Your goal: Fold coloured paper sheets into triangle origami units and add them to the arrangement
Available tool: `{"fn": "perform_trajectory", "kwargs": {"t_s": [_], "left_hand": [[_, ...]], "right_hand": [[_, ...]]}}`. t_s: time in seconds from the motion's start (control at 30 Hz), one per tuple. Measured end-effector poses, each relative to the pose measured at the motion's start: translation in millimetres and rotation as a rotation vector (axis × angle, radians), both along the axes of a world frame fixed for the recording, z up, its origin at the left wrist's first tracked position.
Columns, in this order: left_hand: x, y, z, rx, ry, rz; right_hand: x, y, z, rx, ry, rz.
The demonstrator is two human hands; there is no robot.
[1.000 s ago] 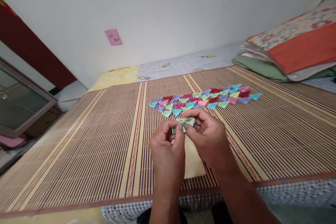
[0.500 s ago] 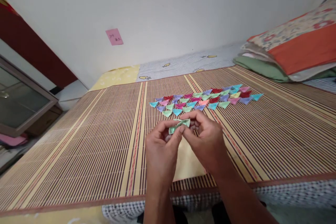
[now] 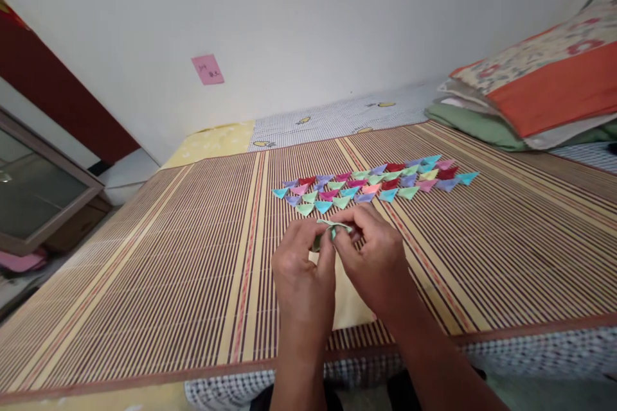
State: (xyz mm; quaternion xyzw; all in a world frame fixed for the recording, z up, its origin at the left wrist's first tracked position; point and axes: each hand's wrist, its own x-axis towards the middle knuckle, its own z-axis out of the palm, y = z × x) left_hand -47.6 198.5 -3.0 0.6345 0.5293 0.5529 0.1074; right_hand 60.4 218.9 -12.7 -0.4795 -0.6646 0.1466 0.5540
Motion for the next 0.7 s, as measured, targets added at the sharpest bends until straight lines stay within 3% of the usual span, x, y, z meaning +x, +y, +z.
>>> {"fn": "perform_trajectory", "kwargs": {"t_s": [0.17,0.37,0.53,0.7], "left_hand": [[4.0,1.3,-2.9,0.041,0.087,-0.048],[4.1,3.4,-5.8,0.084,0.14,-0.102],[6.6,4.1,-6.6,0.027,0.131,-0.14],[5.3,5.3,-7.6,0.033,0.134,-0.136]], "right_hand": [[6.0,3.9,-3.2,-0.03,-0.016,-0.064],[15.3,5.2,-2.3,-0.105,-0.018,-0.041],[14.0,6.3,-4.9,0.018,-0.176,-0.139],[18.6,7.4,-2.7,-0.02,-0.154,-0.06]]}}
